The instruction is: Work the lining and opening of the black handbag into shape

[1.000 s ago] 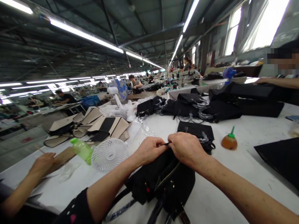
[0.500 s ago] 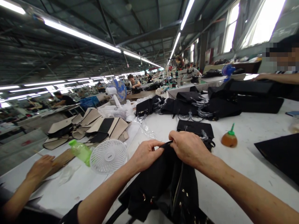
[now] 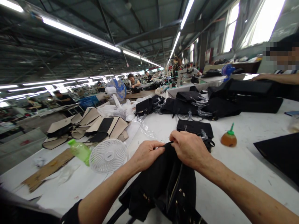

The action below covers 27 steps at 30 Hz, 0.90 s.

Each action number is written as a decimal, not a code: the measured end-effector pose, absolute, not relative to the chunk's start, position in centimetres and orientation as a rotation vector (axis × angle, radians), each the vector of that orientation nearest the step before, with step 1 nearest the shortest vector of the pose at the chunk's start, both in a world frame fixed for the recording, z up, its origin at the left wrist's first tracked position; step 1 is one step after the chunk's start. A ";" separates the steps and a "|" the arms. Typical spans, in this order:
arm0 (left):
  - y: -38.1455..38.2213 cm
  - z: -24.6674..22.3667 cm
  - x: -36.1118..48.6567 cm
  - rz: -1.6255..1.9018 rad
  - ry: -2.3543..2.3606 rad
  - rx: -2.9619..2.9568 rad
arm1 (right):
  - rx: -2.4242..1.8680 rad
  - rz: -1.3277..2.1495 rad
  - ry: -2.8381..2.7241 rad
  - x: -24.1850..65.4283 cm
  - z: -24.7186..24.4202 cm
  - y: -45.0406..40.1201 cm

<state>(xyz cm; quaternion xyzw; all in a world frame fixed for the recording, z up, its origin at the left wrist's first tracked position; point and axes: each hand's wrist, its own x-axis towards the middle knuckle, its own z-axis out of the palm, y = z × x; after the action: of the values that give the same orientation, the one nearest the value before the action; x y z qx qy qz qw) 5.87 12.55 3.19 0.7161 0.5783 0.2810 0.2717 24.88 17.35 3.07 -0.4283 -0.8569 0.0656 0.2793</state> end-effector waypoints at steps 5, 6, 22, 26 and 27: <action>13.0 3.4 5.8 0.725 1.510 1.968 | -1.166 0.153 -2.289 24.8 2.9 17.1; 13.1 3.5 5.8 0.718 1.490 1.967 | -1.170 0.148 -2.287 24.8 2.9 17.1; 13.2 3.8 6.7 0.827 1.939 1.952 | -0.851 0.375 -2.012 25.0 1.1 17.5; 11.6 4.6 5.0 0.945 2.076 1.717 | -0.814 0.345 -1.919 26.9 -0.6 16.9; 11.4 4.7 4.5 1.005 2.096 1.669 | -0.840 0.376 -1.915 27.3 -1.2 16.8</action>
<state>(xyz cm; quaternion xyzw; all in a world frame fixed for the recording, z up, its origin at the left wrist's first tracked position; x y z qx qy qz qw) 4.50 11.40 4.65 0.5776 0.7253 0.3477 0.1395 27.31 16.83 -1.16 -0.3454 -0.7873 0.1546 0.4869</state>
